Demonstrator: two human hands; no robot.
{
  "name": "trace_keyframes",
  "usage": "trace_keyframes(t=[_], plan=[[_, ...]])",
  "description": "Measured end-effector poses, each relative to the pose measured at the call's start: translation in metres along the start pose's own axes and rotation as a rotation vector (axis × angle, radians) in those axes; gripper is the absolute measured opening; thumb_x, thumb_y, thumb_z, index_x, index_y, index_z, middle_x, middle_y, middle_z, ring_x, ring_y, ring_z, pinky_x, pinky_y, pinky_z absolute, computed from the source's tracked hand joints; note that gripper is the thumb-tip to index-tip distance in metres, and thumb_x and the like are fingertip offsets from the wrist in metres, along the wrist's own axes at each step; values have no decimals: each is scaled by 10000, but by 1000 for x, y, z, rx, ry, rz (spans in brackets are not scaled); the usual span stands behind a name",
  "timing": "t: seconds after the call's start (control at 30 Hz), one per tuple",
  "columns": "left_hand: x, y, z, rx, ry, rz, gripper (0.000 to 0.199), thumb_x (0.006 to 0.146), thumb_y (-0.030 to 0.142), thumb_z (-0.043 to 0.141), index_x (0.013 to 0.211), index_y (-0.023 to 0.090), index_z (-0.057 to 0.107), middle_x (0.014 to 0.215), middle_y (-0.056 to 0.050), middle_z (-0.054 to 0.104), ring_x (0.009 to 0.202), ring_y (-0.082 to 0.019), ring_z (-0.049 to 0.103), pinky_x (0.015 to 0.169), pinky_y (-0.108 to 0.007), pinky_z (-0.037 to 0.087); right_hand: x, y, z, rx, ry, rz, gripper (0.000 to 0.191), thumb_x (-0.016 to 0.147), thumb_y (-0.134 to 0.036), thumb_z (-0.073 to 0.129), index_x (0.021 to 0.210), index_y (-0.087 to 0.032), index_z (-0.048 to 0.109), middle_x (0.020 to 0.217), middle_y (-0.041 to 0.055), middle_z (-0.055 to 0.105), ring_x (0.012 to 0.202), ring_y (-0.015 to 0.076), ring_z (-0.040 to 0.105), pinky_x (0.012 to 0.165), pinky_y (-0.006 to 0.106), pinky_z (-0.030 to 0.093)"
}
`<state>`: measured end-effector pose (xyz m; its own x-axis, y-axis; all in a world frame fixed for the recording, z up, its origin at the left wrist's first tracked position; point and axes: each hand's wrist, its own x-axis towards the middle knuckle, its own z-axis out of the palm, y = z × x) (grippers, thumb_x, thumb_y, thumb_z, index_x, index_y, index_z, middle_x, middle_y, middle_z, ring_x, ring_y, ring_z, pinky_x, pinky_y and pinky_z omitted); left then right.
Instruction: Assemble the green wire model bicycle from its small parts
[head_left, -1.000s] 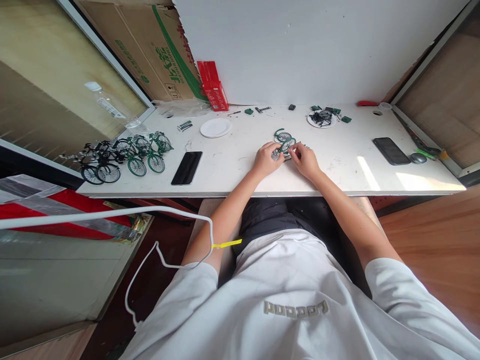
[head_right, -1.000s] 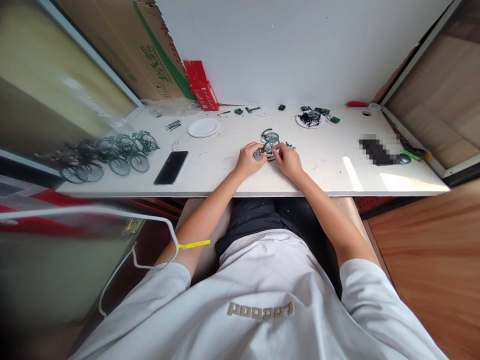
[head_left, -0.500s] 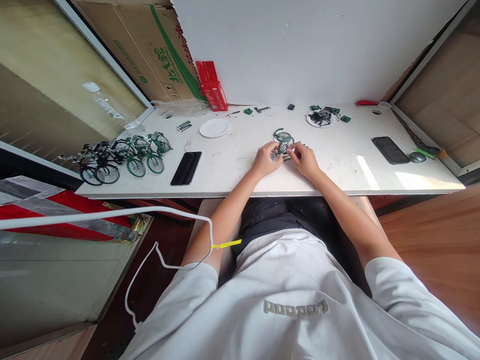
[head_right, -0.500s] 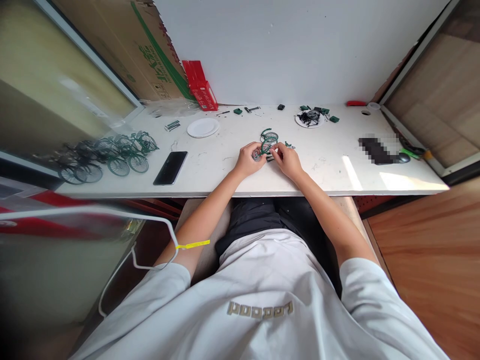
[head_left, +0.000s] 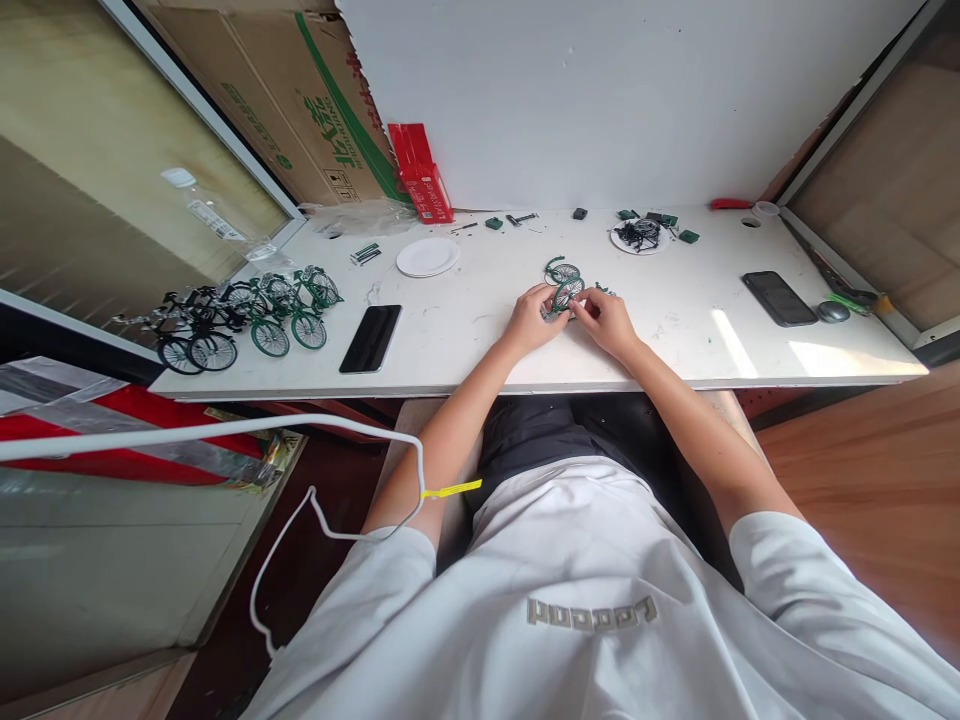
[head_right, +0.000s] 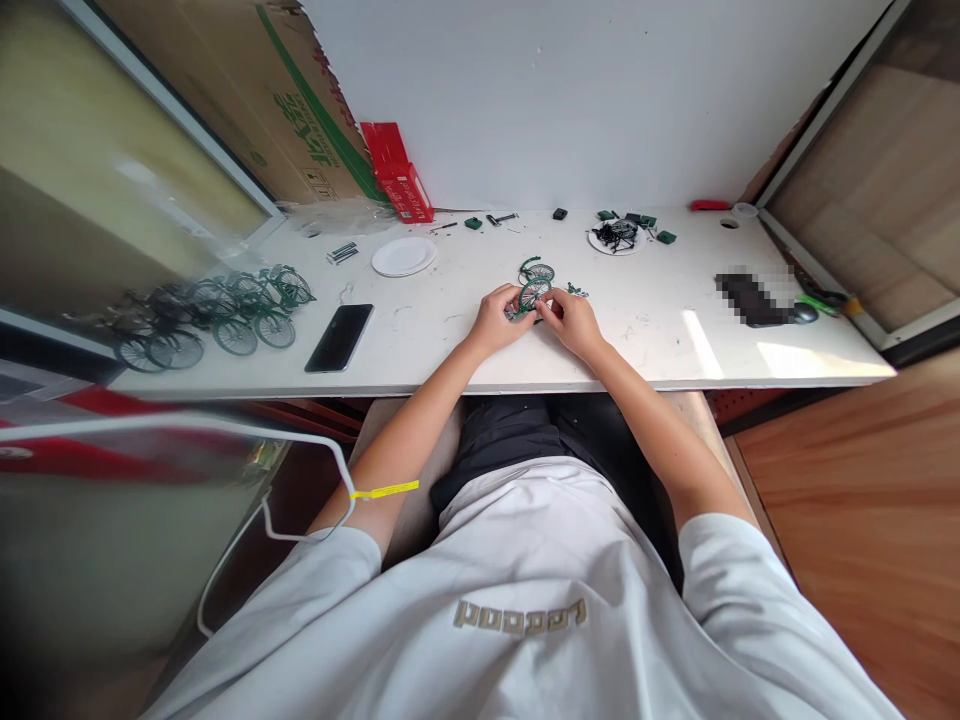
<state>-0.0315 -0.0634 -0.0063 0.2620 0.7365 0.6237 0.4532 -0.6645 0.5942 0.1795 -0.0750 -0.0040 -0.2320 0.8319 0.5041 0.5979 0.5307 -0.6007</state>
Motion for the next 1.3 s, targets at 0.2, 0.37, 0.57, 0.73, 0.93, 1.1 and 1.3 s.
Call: trace_keyframes(t=[0.2,0.37,0.57,0.73,0.93,1.1,1.3], plan=[[0,-3,3,-33,17,-39,77,928,256,786,930,211,724,891,-44,710,801,-198,649,788,-335,579,0,-4,-1,15,-13,-9,508,1076,-714,569,1007,-231,711,627,-17,553,588,179,465,685,340,393],[2,-4,4,-78,47,-87,103,888,249,821,941,204,745,899,-55,740,810,-203,666,787,-341,601,-3,-9,-2,69,-22,-28,466,1036,-692,601,1093,-237,684,648,-29,560,595,188,489,674,349,411],[3,-3,4,-201,53,-132,211,911,382,840,981,203,752,948,-73,803,873,-222,731,838,-358,642,-4,-12,-2,108,-40,-33,429,1032,-659,636,1147,-246,650,641,-52,529,578,190,486,653,351,405],[2,-3,4,-274,43,-132,328,954,504,824,1011,188,758,982,-87,823,920,-224,767,878,-349,643,-4,-13,-2,96,-4,-34,480,1046,-717,590,1100,-246,663,645,-51,517,584,177,469,659,342,403],[1,-5,5,-306,67,-151,390,967,557,817,1063,181,781,1047,-110,848,951,-237,783,866,-344,637,-4,-16,-5,76,44,-28,539,1052,-761,572,1098,-242,708,627,-42,512,585,176,458,668,335,421],[2,-6,5,-314,77,-154,437,978,622,798,1041,191,772,1077,-117,852,973,-248,792,879,-351,641,-4,-15,-4,69,72,-29,553,1052,-768,570,1096,-242,735,624,-41,508,582,174,455,678,333,429],[3,-7,5,-307,83,-153,456,988,645,791,1034,192,768,1060,-115,849,956,-241,787,863,-339,636,-4,-15,-3,65,76,-37,547,1054,-750,565,1090,-235,749,629,-40,497,580,170,453,680,333,430]])
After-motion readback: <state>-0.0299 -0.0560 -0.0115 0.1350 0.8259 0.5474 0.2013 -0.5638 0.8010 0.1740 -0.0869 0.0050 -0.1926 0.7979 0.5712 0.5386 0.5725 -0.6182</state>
